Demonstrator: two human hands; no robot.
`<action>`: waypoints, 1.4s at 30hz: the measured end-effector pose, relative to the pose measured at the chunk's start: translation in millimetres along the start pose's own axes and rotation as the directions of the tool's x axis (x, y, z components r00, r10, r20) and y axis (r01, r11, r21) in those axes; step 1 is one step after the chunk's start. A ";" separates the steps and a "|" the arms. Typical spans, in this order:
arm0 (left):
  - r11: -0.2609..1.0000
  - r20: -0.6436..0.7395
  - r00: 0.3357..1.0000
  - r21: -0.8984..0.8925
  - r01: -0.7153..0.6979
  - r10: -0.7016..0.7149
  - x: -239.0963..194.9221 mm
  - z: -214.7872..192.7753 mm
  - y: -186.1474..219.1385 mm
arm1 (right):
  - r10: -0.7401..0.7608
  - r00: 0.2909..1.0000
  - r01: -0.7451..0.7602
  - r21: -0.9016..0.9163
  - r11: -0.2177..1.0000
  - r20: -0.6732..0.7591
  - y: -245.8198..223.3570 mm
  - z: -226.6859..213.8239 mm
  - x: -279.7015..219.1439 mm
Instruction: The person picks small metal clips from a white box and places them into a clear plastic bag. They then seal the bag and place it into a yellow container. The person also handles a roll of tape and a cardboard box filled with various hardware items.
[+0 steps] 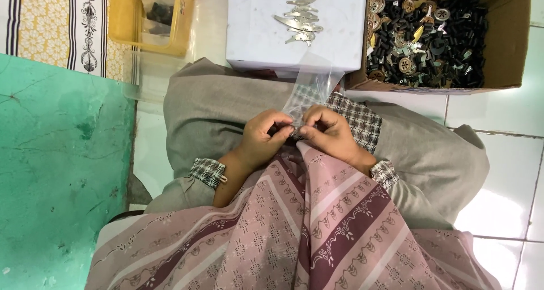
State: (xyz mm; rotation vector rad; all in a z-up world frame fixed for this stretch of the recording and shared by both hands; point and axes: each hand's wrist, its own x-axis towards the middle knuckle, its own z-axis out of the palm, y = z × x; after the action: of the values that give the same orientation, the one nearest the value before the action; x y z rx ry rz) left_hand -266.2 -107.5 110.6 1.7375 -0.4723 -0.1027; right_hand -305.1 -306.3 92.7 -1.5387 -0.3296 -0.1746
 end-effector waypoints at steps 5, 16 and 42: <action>0.999 -0.065 0.997 0.005 -0.051 0.051 -5.7 0.8 -8.5 | 0.050 0.998 -0.047 0.084 0.995 -0.034 -4.8 0.0 1.5; 0.969 -0.010 0.976 -0.130 0.212 -0.215 -7.3 -2.1 -22.3 | -0.078 0.986 0.030 -0.300 0.954 -0.150 11.5 9.4 -13.0; 0.928 0.072 0.983 -0.323 0.184 -0.170 -2.9 6.2 -18.3 | 0.367 0.880 -0.137 0.577 0.805 -0.302 -7.0 23.0 -9.4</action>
State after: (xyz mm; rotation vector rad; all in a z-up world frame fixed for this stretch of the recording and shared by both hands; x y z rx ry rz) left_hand -266.2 -109.4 91.2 1.4467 -0.3069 -0.3314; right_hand -318.5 -284.5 96.3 -0.9312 0.1618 -0.1593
